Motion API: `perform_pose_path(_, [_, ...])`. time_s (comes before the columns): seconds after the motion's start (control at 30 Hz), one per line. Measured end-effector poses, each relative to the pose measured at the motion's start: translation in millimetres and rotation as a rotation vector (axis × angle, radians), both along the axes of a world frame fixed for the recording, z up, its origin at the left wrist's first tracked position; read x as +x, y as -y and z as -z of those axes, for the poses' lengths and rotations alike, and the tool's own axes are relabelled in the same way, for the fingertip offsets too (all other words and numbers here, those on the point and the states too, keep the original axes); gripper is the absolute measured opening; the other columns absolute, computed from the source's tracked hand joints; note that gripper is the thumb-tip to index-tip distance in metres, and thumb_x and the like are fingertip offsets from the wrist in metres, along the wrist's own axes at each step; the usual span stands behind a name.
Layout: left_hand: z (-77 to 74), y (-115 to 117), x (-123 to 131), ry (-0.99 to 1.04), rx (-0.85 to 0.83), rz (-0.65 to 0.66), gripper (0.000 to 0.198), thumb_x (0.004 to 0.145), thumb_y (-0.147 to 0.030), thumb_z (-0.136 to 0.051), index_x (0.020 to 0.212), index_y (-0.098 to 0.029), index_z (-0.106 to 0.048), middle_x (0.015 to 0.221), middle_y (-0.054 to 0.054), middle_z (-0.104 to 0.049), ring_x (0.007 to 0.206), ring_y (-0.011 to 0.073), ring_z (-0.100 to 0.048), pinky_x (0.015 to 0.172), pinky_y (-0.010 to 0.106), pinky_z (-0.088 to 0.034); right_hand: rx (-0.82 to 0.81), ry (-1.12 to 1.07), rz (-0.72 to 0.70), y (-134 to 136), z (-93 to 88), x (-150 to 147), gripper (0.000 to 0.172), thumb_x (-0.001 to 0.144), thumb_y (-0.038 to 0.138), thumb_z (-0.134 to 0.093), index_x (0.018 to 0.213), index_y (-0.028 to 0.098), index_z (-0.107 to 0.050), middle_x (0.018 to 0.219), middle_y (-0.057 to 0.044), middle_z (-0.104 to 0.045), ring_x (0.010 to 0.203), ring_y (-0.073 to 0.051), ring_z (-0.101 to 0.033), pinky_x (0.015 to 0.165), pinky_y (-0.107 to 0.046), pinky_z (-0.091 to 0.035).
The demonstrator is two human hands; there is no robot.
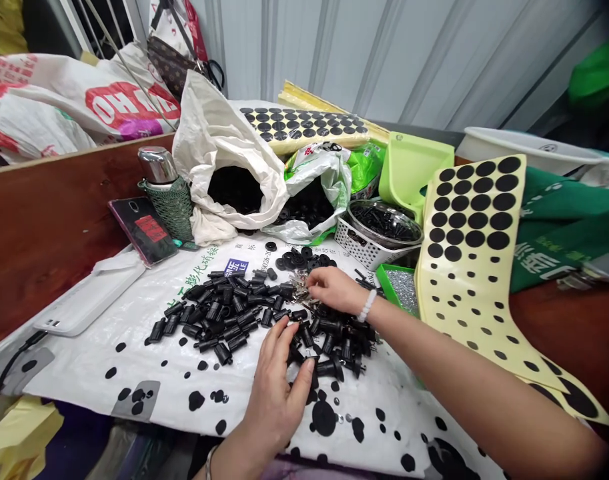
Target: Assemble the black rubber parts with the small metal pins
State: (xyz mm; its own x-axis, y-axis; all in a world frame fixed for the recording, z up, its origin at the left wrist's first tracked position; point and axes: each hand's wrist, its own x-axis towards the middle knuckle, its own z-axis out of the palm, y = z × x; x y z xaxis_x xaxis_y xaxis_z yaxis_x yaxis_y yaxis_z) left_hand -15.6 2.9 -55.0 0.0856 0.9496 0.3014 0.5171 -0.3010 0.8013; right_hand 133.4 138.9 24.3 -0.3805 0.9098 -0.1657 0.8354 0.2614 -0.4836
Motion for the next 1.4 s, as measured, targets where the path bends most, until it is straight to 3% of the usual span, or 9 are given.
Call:
perform_pose_path(0.13, [-0.7, 0.8, -0.4, 0.038, 0.01, -0.001, 0.038, 0.088, -0.027, -0.045, 0.126, -0.022, -0.042, 0.139, 0.011, -0.036, 0.13, 0.0242, -0.034, 0.106, 0.047, -0.032, -0.035, -0.435, 0.153, 5.7, -8.0, 20.2, 0.012, 0.084, 0.023, -0.054, 0.085, 0.012, -0.058, 0.083, -0.004, -0.065, 0.066, -0.011, -0.061, 0.061, -0.026, -0.051])
perform_pose_path(0.3, [-6.3, -2.1, 0.7, 0.053, 0.082, -0.01, 0.035, 0.088, -0.024, -0.046, 0.123, -0.023, -0.045, 0.138, 0.011, -0.038, 0.128, 0.0241, -0.036, 0.105, 0.046, -0.032, -0.117, -0.944, 0.277, 20.3, -10.6, 31.6, 0.015, 0.075, 0.03, -0.058, 0.077, 0.016, -0.054, 0.08, -0.004, -0.068, 0.053, -0.008, -0.059, 0.052, -0.022, -0.05])
perform_pose_path(0.57, [-52.5, -46.3, 5.3, 0.0, 0.268, -0.033, 0.031, 0.084, -0.024, -0.051, 0.115, -0.017, -0.053, 0.124, 0.012, -0.053, 0.118, 0.0234, -0.047, 0.102, 0.042, -0.036, -0.252, -1.4, 0.302, 24.4, -9.2, 19.3, 0.018, 0.066, 0.027, -0.07, 0.071, 0.016, -0.057, 0.073, -0.001, -0.065, 0.054, -0.006, -0.058, 0.051, -0.018, -0.053])
perform_pose_path(0.77, [-70.0, -59.1, 21.0, 0.215, 0.062, 0.05, 0.025, 0.081, -0.025, -0.056, 0.103, -0.014, -0.058, 0.095, 0.008, -0.068, 0.088, 0.0184, -0.063, 0.084, 0.034, -0.049, -0.268, -1.515, 0.335, 45.3, -12.1, 19.3, 0.021, 0.064, 0.025, -0.072, 0.077, 0.016, -0.056, 0.068, 0.001, -0.063, 0.052, -0.007, -0.06, 0.052, -0.019, -0.055])
perform_pose_path(1.03, [-75.7, -47.8, 47.4, 0.352, -0.05, 0.164, 0.015, 0.078, -0.025, -0.06, 0.088, -0.013, -0.063, 0.083, 0.005, -0.069, 0.075, 0.0153, -0.064, 0.073, 0.028, -0.051, -0.115, -1.475, 0.392, 77.5, -7.8, 35.1, 0.031, 0.067, 0.024, -0.069, 0.096, 0.017, -0.057, 0.066, 0.003, -0.062, 0.052, -0.007, -0.059, 0.052, -0.021, -0.054])
perform_pose_path(1.27, [-74.3, -42.0, 52.4, 0.4, -0.175, 0.202, 0.013, 0.075, -0.023, -0.063, 0.084, -0.014, -0.063, 0.081, 0.005, -0.067, 0.074, 0.0152, -0.062, 0.072, 0.027, -0.049, 0.007, -1.33, 0.399, 92.7, -5.2, 42.5, 0.021, 0.069, 0.025, -0.068, 0.087, 0.016, -0.064, 0.065, 0.001, -0.064, 0.052, -0.008, -0.056, 0.049, -0.02, -0.049])
perform_pose_path(1.4, [-76.2, -40.0, 50.2, 0.513, -0.322, 0.223, 0.012, 0.073, -0.023, -0.066, 0.077, -0.013, -0.062, 0.071, 0.002, -0.065, 0.065, 0.0113, -0.058, 0.062, 0.021, -0.046, 0.054, -1.28, 0.388, 97.5, -1.6, 45.2, 0.017, 0.073, 0.025, -0.065, 0.087, 0.016, -0.065, 0.065, 0.0, -0.064, 0.052, -0.008, -0.056, 0.051, -0.021, -0.049])
